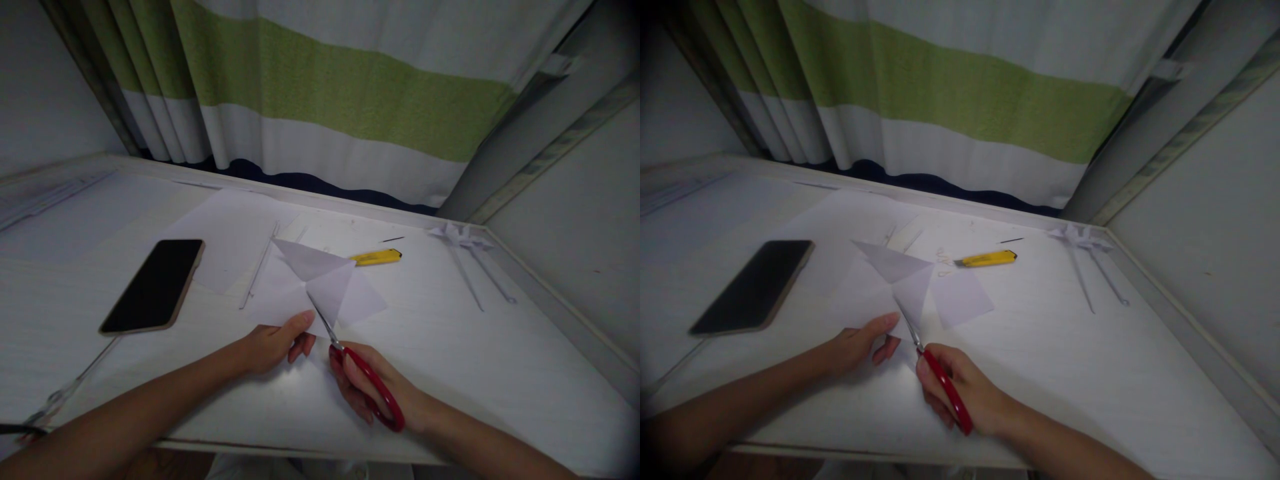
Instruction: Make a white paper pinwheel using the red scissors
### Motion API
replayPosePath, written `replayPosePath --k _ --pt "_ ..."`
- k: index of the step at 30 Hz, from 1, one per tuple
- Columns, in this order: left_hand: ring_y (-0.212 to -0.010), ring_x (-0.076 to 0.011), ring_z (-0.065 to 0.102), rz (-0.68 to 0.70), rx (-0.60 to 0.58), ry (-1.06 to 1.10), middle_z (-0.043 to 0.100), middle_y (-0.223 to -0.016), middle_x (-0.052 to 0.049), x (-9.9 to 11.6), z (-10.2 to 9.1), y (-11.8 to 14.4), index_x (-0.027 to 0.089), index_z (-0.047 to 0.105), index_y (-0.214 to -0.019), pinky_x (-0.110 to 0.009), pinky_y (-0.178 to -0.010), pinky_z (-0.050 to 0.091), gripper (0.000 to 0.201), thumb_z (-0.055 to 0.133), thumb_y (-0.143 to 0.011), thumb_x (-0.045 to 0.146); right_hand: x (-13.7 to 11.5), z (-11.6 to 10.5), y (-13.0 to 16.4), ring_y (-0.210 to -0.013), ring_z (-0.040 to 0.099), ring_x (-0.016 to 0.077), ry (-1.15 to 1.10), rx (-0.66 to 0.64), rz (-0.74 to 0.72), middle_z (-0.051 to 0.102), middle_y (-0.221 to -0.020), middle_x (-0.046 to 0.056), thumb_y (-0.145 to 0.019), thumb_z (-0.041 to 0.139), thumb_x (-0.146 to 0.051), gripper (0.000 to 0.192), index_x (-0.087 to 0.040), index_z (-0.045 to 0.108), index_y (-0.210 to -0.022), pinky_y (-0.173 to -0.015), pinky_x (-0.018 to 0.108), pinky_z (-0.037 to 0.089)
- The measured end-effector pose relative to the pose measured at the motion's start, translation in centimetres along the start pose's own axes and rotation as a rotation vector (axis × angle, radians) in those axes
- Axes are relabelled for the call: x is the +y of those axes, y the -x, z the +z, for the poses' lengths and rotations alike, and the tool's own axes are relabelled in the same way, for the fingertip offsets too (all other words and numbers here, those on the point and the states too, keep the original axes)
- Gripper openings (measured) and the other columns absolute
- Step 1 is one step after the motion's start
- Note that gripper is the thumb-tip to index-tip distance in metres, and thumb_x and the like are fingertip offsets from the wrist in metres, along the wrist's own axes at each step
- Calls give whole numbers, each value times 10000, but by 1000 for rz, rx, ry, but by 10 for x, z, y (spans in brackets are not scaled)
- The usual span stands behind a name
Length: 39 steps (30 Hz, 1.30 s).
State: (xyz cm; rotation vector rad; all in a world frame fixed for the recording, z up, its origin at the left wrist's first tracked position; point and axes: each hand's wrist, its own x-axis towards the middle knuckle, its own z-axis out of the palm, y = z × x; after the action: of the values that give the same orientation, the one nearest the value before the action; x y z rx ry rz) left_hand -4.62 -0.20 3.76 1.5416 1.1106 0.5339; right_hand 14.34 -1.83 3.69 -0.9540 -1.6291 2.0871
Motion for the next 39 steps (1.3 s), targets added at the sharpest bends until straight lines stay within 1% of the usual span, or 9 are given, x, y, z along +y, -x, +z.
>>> replayPosePath --k 4,14,17,21,24,28,33,39 --pt "-459 -109 421 0 1 -5 367 -399 40 0 0 -1 188 387 -431 -228 -618 366 524 169 -794 496 2 1 -1 -323 293 27 -13 -3 -19 336 -456 -88 -776 355 -558 394 -176 367 -681 -306 152 212" --pt "-465 -114 408 -16 -41 -11 366 -419 38 -1 1 -2 186 390 -455 -246 -606 352 528 136 -794 500 -1 0 -1 -326 292 28 9 5 -15 340 -448 -85 -777 348 -560 397 -177 368 -674 -305 152 196" --pt "-465 -116 404 -20 -52 -8 366 -419 37 -1 1 -2 186 392 -457 -248 -603 351 531 138 -787 514 0 0 -1 -314 289 30 42 12 -19 338 -424 -88 -794 339 -542 385 -178 372 -674 -306 152 204" --pt "-472 -117 409 -34 -59 -19 367 -421 38 -1 0 -2 184 391 -458 -252 -615 354 535 137 -786 522 -1 1 1 -295 292 32 41 20 -10 342 -393 -92 -779 340 -565 406 -176 382 -669 -299 150 217" --pt "-463 -113 404 -23 -45 -25 360 -413 39 -1 0 -1 183 374 -437 -250 -616 356 541 134 -791 514 -1 2 1 -280 288 31 51 20 -8 345 -374 -95 -777 336 -570 412 -174 390 -674 -290 147 212" --pt "-453 -111 399 -6 -45 -16 363 -408 39 -3 0 -1 180 388 -445 -247 -592 354 542 132 -802 497 -1 2 1 -274 290 29 61 28 -2 347 -360 -94 -776 332 -572 421 -171 394 -662 -284 143 205" --pt "-451 -111 400 20 -44 -18 365 -408 37 -5 1 -4 180 393 -446 -247 -587 351 542 133 -809 488 0 3 0 -281 285 26 17 27 12 342 -376 -98 -765 353 -575 414 -173 385 -670 -286 138 227" --pt "-446 -110 395 29 -45 1 357 -410 39 -7 1 -3 183 386 -456 -245 -572 349 541 124 -806 501 -1 4 -1 -301 282 24 3 17 0 327 -410 -96 -770 358 -564 400 -178 361 -665 -287 134 219"
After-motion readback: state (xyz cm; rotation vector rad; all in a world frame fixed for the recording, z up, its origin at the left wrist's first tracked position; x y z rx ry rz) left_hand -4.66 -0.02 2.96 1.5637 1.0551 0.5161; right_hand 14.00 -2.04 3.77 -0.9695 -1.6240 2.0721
